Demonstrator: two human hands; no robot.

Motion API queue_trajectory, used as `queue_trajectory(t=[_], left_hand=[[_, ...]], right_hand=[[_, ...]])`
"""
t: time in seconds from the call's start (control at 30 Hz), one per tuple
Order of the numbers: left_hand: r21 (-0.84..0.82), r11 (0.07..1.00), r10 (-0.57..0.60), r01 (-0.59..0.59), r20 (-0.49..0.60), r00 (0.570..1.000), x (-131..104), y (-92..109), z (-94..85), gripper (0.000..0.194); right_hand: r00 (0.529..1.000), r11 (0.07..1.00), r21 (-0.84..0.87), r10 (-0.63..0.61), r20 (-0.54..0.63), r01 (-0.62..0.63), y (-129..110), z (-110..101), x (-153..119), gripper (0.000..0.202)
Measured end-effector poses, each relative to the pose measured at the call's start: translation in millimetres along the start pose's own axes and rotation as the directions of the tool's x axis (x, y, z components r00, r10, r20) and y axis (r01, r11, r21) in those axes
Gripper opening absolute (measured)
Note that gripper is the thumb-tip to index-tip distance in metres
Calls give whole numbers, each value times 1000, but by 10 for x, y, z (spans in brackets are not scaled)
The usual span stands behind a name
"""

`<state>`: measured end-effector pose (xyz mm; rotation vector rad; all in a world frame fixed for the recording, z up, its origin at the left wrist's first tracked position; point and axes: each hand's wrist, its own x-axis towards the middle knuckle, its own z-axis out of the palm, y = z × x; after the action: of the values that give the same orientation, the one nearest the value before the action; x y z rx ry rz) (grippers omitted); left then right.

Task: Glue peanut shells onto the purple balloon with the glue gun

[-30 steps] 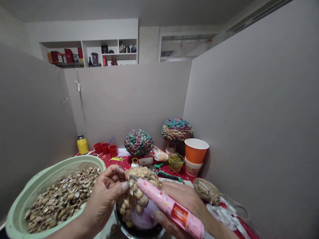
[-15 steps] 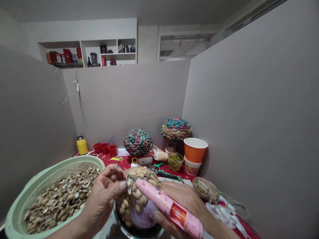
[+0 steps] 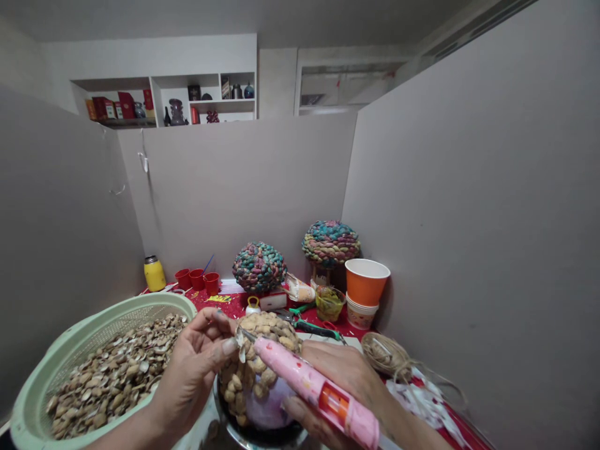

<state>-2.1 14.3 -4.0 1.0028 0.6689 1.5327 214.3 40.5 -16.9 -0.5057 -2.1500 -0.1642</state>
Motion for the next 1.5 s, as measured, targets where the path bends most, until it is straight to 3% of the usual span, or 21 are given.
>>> queue_trajectory(t=[0.93, 1.2, 1.5], left_hand=[[-16, 999, 42, -42, -12, 999, -2, 40, 14, 24], [3, 999, 48, -48, -35, 998, -11, 58, 38, 24], [7, 998, 58, -57, -49, 997, 11, 48, 31, 25]], right_hand=[[998, 998, 30, 44, 52, -46, -13, 0, -32, 34], [1000, 1000, -23, 21, 13, -21, -35, -7, 5, 42], [998, 995, -102, -4, 63, 10, -46, 11, -7, 44]])
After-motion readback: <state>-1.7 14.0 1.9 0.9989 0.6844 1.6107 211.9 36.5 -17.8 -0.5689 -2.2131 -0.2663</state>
